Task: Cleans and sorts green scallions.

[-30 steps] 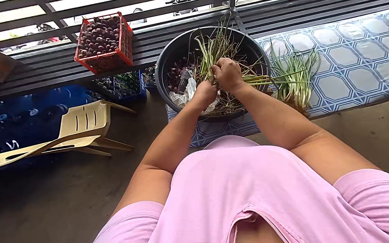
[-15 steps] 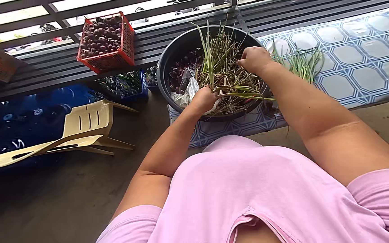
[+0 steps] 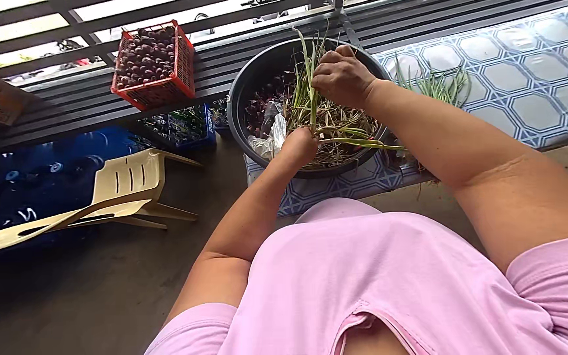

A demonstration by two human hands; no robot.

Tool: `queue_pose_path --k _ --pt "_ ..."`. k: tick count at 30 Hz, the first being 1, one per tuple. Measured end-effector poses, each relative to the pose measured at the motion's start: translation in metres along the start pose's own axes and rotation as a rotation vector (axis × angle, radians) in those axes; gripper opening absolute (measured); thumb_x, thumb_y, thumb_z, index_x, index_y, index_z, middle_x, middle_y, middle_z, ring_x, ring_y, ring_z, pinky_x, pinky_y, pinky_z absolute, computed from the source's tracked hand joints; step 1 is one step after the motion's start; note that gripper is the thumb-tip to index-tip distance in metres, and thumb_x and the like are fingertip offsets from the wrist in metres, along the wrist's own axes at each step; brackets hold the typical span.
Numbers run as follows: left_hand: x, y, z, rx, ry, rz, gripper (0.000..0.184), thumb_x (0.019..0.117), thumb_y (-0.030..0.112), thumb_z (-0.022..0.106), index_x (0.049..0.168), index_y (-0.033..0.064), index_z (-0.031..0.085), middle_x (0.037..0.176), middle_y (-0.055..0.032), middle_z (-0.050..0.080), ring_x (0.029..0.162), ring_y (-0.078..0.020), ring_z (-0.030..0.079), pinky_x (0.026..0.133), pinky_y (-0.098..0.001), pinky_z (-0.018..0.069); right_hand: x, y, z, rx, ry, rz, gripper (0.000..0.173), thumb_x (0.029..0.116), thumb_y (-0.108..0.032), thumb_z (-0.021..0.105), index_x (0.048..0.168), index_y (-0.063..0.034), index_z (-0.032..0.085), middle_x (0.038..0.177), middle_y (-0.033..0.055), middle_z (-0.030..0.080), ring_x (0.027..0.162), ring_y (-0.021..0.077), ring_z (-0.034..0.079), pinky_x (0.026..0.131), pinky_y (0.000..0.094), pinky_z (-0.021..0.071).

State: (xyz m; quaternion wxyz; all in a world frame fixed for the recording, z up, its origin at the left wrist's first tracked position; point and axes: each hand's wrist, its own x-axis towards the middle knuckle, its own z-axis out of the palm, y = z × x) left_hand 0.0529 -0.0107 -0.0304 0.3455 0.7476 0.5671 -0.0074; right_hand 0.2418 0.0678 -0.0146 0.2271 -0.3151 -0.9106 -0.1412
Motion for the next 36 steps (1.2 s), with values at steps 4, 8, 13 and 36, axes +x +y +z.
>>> queue_pose_path --k 4,8,13,36 --pt "0.000 -0.001 0.000 0.004 0.006 -0.002 0.033 0.1084 0.023 0.045 0.106 -0.0041 0.063 0.099 -0.0226 0.066 0.098 -0.0375 0.066 0.086 -0.0589 0.0513 -0.002 -0.003 0.000 -0.012 0.005 0.044 0.018 0.0956 -0.010 0.058 0.091 -0.0032 0.074 0.094 0.0140 0.076 0.104 0.0353 0.069 0.094 0.0544 0.0451" --pt "-0.001 0.009 -0.006 -0.007 0.033 -0.042 0.035 0.1093 0.024 0.043 0.113 -0.0041 0.062 0.105 -0.0241 0.066 0.104 -0.0393 0.066 0.090 -0.0603 0.0508 0.005 -0.022 0.000 0.084 -0.121 0.420 0.026 0.0989 -0.018 0.053 0.094 0.0005 0.071 0.094 0.0184 0.074 0.101 0.0377 0.068 0.091 0.0554 0.0440" --pt "-0.001 0.013 -0.015 0.074 -0.002 -0.019 0.031 0.1067 0.021 0.046 0.105 -0.0043 0.064 0.103 -0.0250 0.067 0.103 -0.0411 0.066 0.087 -0.0623 0.0509 0.012 -0.005 -0.019 0.457 0.082 1.255 0.027 0.1010 -0.021 0.052 0.105 -0.0032 0.072 0.103 0.0133 0.071 0.103 0.0246 0.067 0.093 0.0471 0.0496" --pt "-0.009 -0.004 -0.012 -0.041 0.024 0.003 0.032 0.1090 0.025 0.046 0.108 -0.0018 0.064 0.096 -0.0202 0.066 0.093 -0.0344 0.065 0.085 -0.0570 0.0499 0.002 -0.014 -0.005 0.104 -0.008 0.238 0.025 0.1030 -0.016 0.055 0.113 -0.0129 0.078 0.118 0.0117 0.073 0.123 0.0360 0.061 0.103 0.0571 0.0421"
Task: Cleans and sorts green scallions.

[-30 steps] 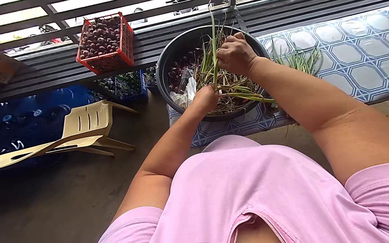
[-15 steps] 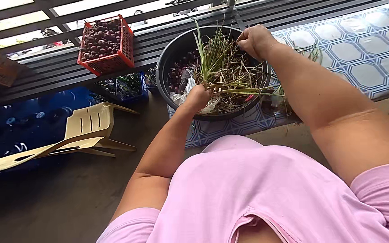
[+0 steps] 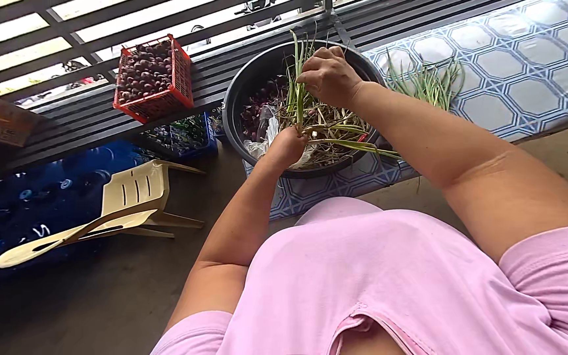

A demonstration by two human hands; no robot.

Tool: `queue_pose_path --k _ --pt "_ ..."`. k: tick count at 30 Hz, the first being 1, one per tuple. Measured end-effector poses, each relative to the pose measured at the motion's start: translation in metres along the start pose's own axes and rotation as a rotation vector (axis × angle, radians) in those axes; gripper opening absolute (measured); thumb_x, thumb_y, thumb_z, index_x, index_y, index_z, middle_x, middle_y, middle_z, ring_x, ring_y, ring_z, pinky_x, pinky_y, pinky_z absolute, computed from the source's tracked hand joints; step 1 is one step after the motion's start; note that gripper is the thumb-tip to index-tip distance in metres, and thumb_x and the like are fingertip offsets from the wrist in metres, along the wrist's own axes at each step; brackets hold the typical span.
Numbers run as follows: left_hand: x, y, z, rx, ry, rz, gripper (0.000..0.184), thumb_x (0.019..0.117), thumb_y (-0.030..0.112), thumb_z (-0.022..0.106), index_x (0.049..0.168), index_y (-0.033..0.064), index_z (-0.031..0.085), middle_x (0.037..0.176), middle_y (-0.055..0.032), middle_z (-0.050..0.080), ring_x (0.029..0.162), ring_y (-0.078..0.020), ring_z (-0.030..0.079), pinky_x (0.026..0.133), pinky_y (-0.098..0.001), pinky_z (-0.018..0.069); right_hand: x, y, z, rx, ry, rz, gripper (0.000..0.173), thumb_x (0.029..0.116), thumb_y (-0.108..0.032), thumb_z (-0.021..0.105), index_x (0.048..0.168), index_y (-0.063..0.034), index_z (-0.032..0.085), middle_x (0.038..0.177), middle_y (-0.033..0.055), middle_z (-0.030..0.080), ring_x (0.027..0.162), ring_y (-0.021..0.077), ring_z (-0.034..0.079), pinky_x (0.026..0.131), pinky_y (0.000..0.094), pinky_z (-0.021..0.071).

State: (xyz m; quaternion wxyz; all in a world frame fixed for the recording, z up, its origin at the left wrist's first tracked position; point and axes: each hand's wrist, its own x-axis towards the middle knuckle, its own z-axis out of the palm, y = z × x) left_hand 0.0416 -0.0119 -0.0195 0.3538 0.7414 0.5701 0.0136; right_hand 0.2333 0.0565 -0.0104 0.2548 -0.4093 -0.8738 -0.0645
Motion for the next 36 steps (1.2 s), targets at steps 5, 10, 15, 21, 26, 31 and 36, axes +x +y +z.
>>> queue_pose_path --k 5,10,15,21,26,31,36 --pt "-0.001 0.001 0.002 0.019 -0.011 -0.001 0.033 0.1091 0.026 0.046 0.105 -0.0017 0.063 0.093 -0.0196 0.064 0.091 -0.0345 0.064 0.083 -0.0574 0.0498 -0.001 0.002 0.000 -0.010 -0.025 -0.060 0.024 0.1004 -0.015 0.055 0.098 -0.0052 0.076 0.103 0.0122 0.075 0.111 0.0339 0.066 0.100 0.0549 0.0414" --pt "0.004 0.007 -0.001 0.006 0.010 -0.008 0.033 0.1094 0.026 0.045 0.107 -0.0013 0.062 0.094 -0.0191 0.064 0.092 -0.0342 0.065 0.083 -0.0571 0.0501 0.006 -0.021 -0.005 0.119 -0.125 0.427 0.025 0.0980 -0.017 0.052 0.095 -0.0002 0.070 0.103 0.0173 0.073 0.112 0.0342 0.065 0.098 0.0563 0.0411" --pt "0.001 0.003 0.000 -0.007 -0.009 -0.011 0.034 0.1087 0.028 0.047 0.103 -0.0016 0.064 0.092 -0.0195 0.064 0.090 -0.0345 0.064 0.081 -0.0574 0.0492 0.012 0.019 -0.042 0.306 0.071 1.008 0.028 0.1002 -0.019 0.052 0.111 -0.0017 0.070 0.113 0.0170 0.071 0.112 0.0289 0.067 0.098 0.0514 0.0492" --pt "0.013 -0.012 -0.001 -0.179 -0.033 0.019 0.031 0.1079 0.028 0.050 0.106 0.0009 0.065 0.090 -0.0141 0.063 0.084 -0.0259 0.061 0.077 -0.0509 0.0483 -0.010 0.011 -0.025 0.213 -0.075 0.215 0.027 0.0959 -0.005 0.063 0.120 -0.0077 0.075 0.122 0.0161 0.071 0.122 0.0365 0.062 0.106 0.0551 0.0455" --pt "0.014 -0.013 -0.001 -0.244 -0.047 0.055 0.025 0.1069 0.024 0.053 0.108 0.0022 0.066 0.091 -0.0108 0.065 0.084 -0.0202 0.061 0.079 -0.0447 0.0499 -0.016 -0.007 0.007 0.205 0.016 -0.005 0.023 0.0953 -0.010 0.067 0.117 -0.0082 0.077 0.122 0.0133 0.073 0.125 0.0369 0.062 0.105 0.0562 0.0453" --pt "0.010 -0.010 -0.003 -0.281 -0.045 0.059 0.022 0.1068 0.022 0.054 0.105 0.0027 0.066 0.086 -0.0078 0.062 0.077 -0.0165 0.058 0.075 -0.0398 0.0489 -0.020 -0.009 0.015 0.244 0.119 -0.033 0.013 0.0917 -0.008 0.072 0.104 -0.0051 0.076 0.111 0.0133 0.076 0.118 0.0362 0.065 0.099 0.0542 0.0485" --pt "0.008 -0.010 -0.006 -0.263 -0.046 0.046 0.022 0.1061 0.022 0.054 0.108 0.0026 0.066 0.089 -0.0089 0.063 0.081 -0.0176 0.060 0.077 -0.0418 0.0491 -0.019 -0.007 0.018 0.132 0.141 -0.149 0.013 0.0967 -0.014 0.066 0.100 -0.0086 0.078 0.102 0.0113 0.076 0.110 0.0340 0.068 0.093 0.0518 0.0485"
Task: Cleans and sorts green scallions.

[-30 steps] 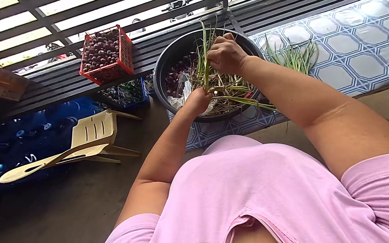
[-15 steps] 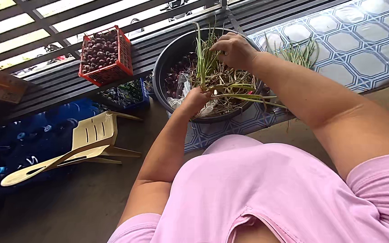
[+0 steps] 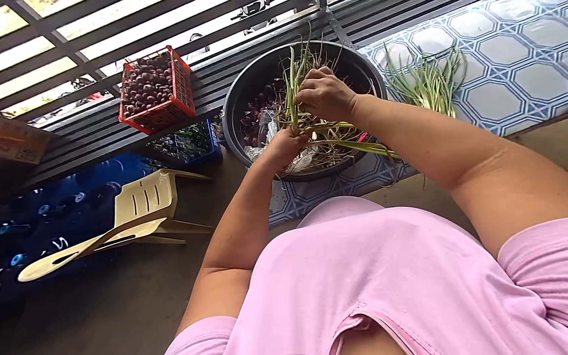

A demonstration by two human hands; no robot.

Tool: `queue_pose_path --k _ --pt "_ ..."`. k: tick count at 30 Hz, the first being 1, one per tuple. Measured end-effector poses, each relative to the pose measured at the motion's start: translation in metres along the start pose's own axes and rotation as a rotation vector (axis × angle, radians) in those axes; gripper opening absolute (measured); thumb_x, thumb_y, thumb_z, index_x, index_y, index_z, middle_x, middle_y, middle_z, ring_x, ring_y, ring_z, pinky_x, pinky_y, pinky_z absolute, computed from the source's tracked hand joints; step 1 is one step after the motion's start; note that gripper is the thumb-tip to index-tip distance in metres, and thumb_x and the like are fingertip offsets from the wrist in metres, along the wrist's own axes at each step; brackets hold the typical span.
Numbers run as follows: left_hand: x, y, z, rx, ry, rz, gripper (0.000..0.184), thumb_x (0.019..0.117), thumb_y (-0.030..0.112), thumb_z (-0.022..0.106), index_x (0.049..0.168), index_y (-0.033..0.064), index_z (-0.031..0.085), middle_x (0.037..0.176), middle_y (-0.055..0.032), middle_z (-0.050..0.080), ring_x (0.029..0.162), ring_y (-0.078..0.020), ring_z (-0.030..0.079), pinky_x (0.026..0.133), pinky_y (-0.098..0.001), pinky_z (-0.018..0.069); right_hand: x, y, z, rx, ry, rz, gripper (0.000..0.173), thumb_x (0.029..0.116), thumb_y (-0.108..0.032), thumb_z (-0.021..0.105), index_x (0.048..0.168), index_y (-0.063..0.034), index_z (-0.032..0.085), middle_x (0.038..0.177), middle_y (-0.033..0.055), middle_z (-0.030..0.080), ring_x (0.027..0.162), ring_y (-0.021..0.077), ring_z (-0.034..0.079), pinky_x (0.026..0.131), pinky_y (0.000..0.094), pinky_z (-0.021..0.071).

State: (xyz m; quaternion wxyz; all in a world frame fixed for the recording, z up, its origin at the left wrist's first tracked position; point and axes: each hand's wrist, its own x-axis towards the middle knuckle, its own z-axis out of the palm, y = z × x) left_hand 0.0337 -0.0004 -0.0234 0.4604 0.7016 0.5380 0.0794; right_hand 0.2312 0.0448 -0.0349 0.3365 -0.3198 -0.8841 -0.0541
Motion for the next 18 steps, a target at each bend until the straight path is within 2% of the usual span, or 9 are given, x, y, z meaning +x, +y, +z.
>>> queue_pose_path --k 3,8,14,18 --pt "0.002 -0.001 0.000 0.055 -0.005 0.006 0.023 0.1064 0.023 0.054 0.104 0.0031 0.065 0.088 -0.0094 0.063 0.082 -0.0196 0.060 0.078 -0.0443 0.0481 0.005 0.002 -0.005 -0.052 -0.031 -0.070 0.013 0.0977 -0.013 0.064 0.098 -0.0082 0.076 0.104 0.0117 0.075 0.110 0.0341 0.067 0.095 0.0516 0.0486" --pt "-0.001 0.006 -0.001 0.137 -0.008 -0.010 0.026 0.1072 0.025 0.052 0.106 0.0026 0.066 0.087 -0.0102 0.063 0.082 -0.0211 0.061 0.077 -0.0453 0.0488 0.014 0.005 -0.015 -0.048 -0.128 -0.154 0.016 0.0992 -0.009 0.059 0.094 -0.0047 0.073 0.109 0.0119 0.076 0.116 0.0331 0.067 0.098 0.0513 0.0488" --pt "-0.004 0.009 -0.003 0.179 -0.022 -0.011 0.025 0.1078 0.024 0.052 0.102 0.0029 0.064 0.082 -0.0089 0.058 0.075 -0.0205 0.055 0.071 -0.0438 0.0457 0.016 0.007 -0.020 -0.019 -0.239 -0.099 0.012 0.0972 -0.011 0.063 0.100 -0.0044 0.073 0.098 0.0139 0.075 0.108 0.0353 0.068 0.096 0.0547 0.0465" --pt "-0.002 0.006 -0.002 0.192 -0.008 -0.018 0.027 0.1076 0.025 0.052 0.104 0.0018 0.064 0.086 -0.0113 0.061 0.081 -0.0233 0.059 0.076 -0.0472 0.0473 0.017 0.008 -0.023 -0.057 -0.271 -0.115 0.014 0.0979 -0.012 0.062 0.095 -0.0040 0.073 0.093 0.0150 0.074 0.104 0.0371 0.068 0.095 0.0551 0.0469"
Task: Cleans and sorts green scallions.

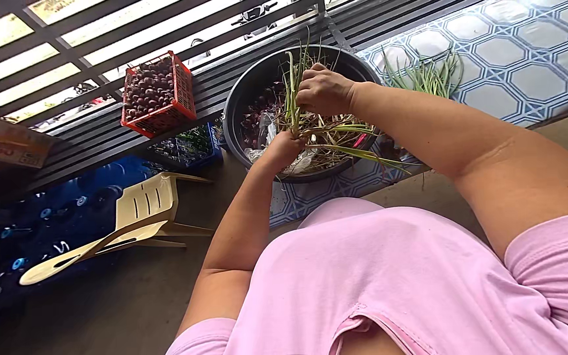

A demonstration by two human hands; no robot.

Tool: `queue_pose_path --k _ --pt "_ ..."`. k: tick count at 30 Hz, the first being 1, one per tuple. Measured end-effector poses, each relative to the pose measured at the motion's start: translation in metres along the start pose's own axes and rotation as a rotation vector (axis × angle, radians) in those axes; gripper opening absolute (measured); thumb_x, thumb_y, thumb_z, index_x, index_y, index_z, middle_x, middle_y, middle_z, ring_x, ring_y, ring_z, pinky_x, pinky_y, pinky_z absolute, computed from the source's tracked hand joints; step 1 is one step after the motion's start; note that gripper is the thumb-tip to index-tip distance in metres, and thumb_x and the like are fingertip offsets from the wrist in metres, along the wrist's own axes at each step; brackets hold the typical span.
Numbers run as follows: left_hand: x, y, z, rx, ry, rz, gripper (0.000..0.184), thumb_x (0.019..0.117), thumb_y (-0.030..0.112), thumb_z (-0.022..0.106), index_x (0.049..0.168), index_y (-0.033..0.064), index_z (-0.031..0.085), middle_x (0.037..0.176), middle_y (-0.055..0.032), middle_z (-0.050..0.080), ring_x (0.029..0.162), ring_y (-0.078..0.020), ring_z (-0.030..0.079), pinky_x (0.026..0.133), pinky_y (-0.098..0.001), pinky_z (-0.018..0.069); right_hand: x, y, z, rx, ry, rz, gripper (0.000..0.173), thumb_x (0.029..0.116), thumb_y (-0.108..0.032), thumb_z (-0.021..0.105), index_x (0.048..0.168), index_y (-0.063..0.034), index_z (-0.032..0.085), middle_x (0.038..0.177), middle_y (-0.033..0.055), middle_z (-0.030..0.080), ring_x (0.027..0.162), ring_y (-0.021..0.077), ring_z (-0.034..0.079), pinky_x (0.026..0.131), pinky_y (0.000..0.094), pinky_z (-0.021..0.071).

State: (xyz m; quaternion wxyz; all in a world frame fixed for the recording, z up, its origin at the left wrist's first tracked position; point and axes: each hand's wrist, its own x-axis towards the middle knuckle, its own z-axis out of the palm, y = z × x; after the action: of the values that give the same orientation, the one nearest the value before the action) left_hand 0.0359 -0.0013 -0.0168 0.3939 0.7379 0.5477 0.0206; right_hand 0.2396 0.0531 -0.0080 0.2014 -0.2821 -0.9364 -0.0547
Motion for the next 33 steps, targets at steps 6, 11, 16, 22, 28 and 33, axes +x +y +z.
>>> queue_pose_path --k 6,11,16,22,28,33 --pt "0.003 0.003 0.003 0.019 0.042 -0.005 0.029 0.1082 0.025 0.049 0.108 0.0009 0.065 0.092 -0.0143 0.064 0.087 -0.0276 0.062 0.081 -0.0514 0.0490 0.002 -0.019 0.005 0.058 0.023 0.310 0.017 0.0921 -0.013 0.062 0.090 -0.0002 0.072 0.092 0.0182 0.073 0.100 0.0388 0.068 0.088 0.0557 0.0474" --pt "0.005 0.009 -0.002 0.074 0.046 -0.012 0.032 0.1079 0.027 0.049 0.103 -0.0005 0.064 0.092 -0.0182 0.064 0.090 -0.0332 0.064 0.081 -0.0573 0.0492 0.007 -0.022 -0.005 0.559 0.285 1.180 0.021 0.0958 -0.018 0.063 0.106 -0.0019 0.073 0.099 0.0143 0.072 0.097 0.0275 0.069 0.088 0.0505 0.0529" --pt "0.003 -0.004 -0.002 0.079 0.050 -0.008 0.034 0.1082 0.029 0.049 0.105 -0.0005 0.065 0.092 -0.0177 0.065 0.090 -0.0323 0.064 0.082 -0.0565 0.0488 -0.030 0.035 -0.031 0.480 0.324 1.338 0.023 0.0940 -0.016 0.063 0.110 -0.0036 0.073 0.109 0.0153 0.071 0.106 0.0275 0.067 0.094 0.0514 0.0506" --pt "-0.004 -0.009 -0.006 0.063 0.086 0.062 0.029 0.1078 0.026 0.052 0.106 0.0002 0.065 0.093 -0.0165 0.065 0.091 -0.0304 0.064 0.084 -0.0549 0.0500 -0.037 0.047 -0.035 0.176 -0.025 1.125 0.040 0.1030 -0.012 0.051 0.142 -0.0116 0.062 0.142 0.0174 0.061 0.138 0.0378 0.052 0.113 0.0637 0.0370" --pt "-0.016 -0.019 0.002 0.180 0.184 0.219 0.027 0.1067 0.024 0.055 0.107 0.0011 0.070 0.101 -0.0199 0.068 0.098 -0.0348 0.067 0.088 -0.0597 0.0519 -0.026 0.059 -0.032 -0.042 0.176 0.878 0.045 0.1044 -0.017 0.053 0.149 -0.0197 0.056 0.155 0.0138 0.051 0.148 0.0377 0.040 0.114 0.0625 0.0332" --pt "-0.019 -0.019 0.002 0.242 0.190 0.224 0.029 0.1072 0.026 0.054 0.111 0.0020 0.070 0.109 -0.0189 0.068 0.106 -0.0342 0.066 0.095 -0.0579 0.0509 -0.019 0.074 -0.037 -0.188 0.050 0.724 0.036 0.1074 -0.020 0.051 0.139 -0.0226 0.066 0.152 0.0111 0.055 0.145 0.0380 0.044 0.114 0.0672 0.0295"
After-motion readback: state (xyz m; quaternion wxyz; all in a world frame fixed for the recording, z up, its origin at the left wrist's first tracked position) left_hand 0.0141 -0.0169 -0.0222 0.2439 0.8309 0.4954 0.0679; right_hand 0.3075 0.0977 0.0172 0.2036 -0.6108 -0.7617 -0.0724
